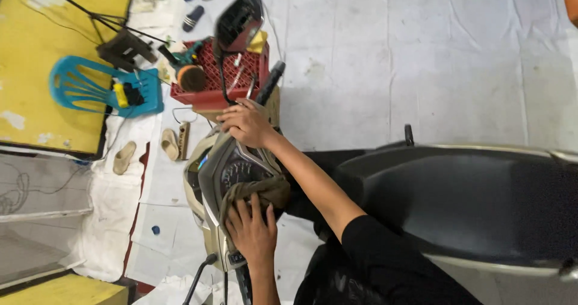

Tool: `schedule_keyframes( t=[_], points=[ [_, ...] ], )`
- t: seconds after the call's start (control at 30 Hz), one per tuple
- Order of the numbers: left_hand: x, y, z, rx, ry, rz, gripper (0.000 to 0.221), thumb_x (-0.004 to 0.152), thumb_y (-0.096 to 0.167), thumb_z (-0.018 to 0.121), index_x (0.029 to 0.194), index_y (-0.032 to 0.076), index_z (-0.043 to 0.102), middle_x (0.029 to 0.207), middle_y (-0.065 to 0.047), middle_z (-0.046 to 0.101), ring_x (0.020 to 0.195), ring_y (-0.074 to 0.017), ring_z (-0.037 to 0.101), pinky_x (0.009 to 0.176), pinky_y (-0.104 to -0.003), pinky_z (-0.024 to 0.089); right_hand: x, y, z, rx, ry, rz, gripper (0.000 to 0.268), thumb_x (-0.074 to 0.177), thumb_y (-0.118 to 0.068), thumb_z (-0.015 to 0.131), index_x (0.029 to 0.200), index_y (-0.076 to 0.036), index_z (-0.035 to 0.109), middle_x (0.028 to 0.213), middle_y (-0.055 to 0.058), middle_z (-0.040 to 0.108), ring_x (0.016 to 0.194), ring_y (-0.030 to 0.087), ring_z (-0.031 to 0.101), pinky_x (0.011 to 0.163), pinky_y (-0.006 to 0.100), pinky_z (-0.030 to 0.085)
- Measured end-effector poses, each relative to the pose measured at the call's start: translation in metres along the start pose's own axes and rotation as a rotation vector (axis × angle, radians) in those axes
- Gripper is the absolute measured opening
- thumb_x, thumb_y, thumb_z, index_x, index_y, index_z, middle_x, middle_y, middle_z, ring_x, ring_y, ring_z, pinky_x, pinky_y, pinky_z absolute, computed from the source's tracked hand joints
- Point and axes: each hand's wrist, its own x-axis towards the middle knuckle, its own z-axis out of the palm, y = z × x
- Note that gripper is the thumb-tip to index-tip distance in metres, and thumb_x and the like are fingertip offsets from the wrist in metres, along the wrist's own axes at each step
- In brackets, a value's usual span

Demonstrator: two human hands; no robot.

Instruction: The person wipes the dashboard and handlebar area of a scooter using a cloth. The camera angle is unstable, frequently obscuring the hands and the scooter's front section.

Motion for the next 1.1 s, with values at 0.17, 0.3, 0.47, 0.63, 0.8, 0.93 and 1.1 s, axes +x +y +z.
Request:
schedule_keyframes(
  t=[0.17, 0.3, 0.47, 0.63, 0.8, 0.93, 1.1],
  points=[
    [0.032, -0.002, 0.020, -0.046, 0.021, 0.013, 0.052, 0.099, 0.058, 0.055, 0.129, 0.018, 0.068, 0.128, -0.015, 0.065, 0.122, -0.0375, 0.062, 0.098, -0.052, 0.050, 0.007, 0.015, 0.010, -0.099, 0.043, -0.046, 0.030, 0.087, -0.023, 0.050, 0.089, -0.024, 0.080, 0.110, -0.002, 0.078, 0.123, 0.016, 0.064, 0.119, 0.048, 0.031],
    [0.089, 0.007, 0.022, 0.015, 0.008, 0.046, 0.054, 0.102, 0.058, 0.049, 0.131, 0.017, 0.068, 0.129, -0.010, 0.068, 0.122, -0.0282, 0.064, 0.099, -0.045, 0.052, 0.001, 0.031, 0.027, -0.117, 0.086, -0.084, 0.025, 0.083, -0.023, 0.055, 0.089, -0.026, 0.079, 0.113, -0.006, 0.078, 0.123, 0.013, 0.063, 0.120, 0.045, 0.029],
    [0.082, 0.014, 0.015, -0.015, -0.015, 0.052, 0.057, 0.098, 0.056, 0.056, 0.134, 0.012, 0.064, 0.132, -0.012, 0.065, 0.125, -0.0291, 0.061, 0.105, -0.049, 0.048, 0.000, 0.012, 0.010, 0.001, 0.080, -0.048, 0.030, 0.083, -0.020, 0.050, 0.087, -0.025, 0.079, 0.110, -0.005, 0.078, 0.121, 0.016, 0.064, 0.121, 0.047, 0.026],
    [0.034, 0.013, -0.011, -0.061, -0.032, 0.032, 0.053, 0.095, 0.053, 0.061, 0.134, 0.018, 0.063, 0.130, -0.010, 0.064, 0.125, -0.0297, 0.060, 0.106, -0.049, 0.046, -0.002, 0.027, 0.015, -0.092, 0.033, -0.081, 0.028, 0.084, -0.024, 0.052, 0.092, -0.030, 0.078, 0.116, -0.009, 0.077, 0.123, 0.010, 0.062, 0.122, 0.042, 0.024],
    [0.005, 0.008, -0.019, -0.143, -0.112, -0.064, 0.057, 0.091, 0.047, 0.063, 0.142, 0.021, 0.061, 0.144, -0.005, 0.057, 0.132, -0.0312, 0.052, 0.103, -0.043, 0.045, 0.007, -0.020, -0.018, -0.066, 0.031, -0.032, 0.035, 0.075, -0.008, 0.048, 0.082, -0.014, 0.081, 0.111, -0.004, 0.079, 0.116, 0.018, 0.066, 0.114, 0.039, 0.036],
    [0.032, 0.009, 0.004, -0.120, -0.027, -0.049, 0.046, 0.101, 0.052, 0.053, 0.134, 0.022, 0.065, 0.136, -0.009, 0.064, 0.126, -0.0294, 0.061, 0.101, -0.046, 0.049, 0.008, 0.024, 0.009, -0.109, 0.001, -0.014, 0.031, 0.083, -0.022, 0.050, 0.089, -0.030, 0.079, 0.114, -0.008, 0.077, 0.123, 0.012, 0.064, 0.122, 0.043, 0.028],
    [0.085, 0.020, 0.048, -0.128, 0.025, -0.024, 0.057, 0.102, 0.057, 0.049, 0.136, 0.014, 0.064, 0.135, -0.012, 0.065, 0.128, -0.0285, 0.060, 0.101, -0.044, 0.050, 0.006, 0.020, -0.001, -0.127, 0.039, -0.051, 0.034, 0.087, -0.019, 0.048, 0.091, -0.029, 0.081, 0.109, -0.006, 0.078, 0.122, 0.013, 0.064, 0.122, 0.041, 0.029]
  ],
)
